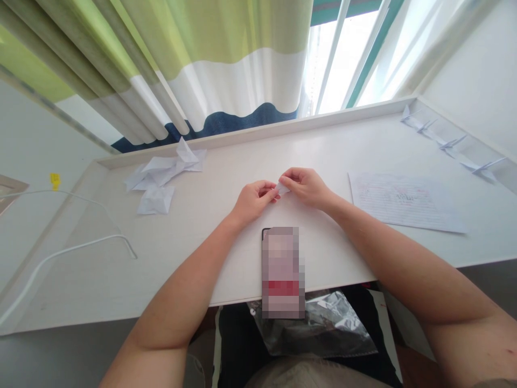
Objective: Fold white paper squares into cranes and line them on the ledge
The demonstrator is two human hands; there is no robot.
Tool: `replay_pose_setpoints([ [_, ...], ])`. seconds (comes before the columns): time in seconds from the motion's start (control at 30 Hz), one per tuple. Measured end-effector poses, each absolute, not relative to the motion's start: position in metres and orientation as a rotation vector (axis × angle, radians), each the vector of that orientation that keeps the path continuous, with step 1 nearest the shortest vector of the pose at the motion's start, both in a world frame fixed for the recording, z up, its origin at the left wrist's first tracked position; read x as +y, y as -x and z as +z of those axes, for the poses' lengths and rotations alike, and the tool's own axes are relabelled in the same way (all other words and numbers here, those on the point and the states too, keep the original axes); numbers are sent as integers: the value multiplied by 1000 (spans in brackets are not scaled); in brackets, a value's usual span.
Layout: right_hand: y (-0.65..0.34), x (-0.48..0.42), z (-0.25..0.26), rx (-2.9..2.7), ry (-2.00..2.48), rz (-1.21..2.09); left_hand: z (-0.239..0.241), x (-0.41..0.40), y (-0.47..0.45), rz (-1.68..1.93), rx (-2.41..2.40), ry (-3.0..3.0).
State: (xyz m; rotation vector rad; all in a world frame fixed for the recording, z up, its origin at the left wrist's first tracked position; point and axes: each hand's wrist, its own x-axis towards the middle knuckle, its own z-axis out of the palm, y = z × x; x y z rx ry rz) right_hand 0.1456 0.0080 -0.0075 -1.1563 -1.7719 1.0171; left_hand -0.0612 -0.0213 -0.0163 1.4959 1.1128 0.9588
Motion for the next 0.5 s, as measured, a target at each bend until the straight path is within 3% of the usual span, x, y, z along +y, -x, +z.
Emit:
replay_pose_setpoints([
  [0.5,-140,5,-16,-1597,972,1261,-16,-17,56,1148,1062,-1355],
])
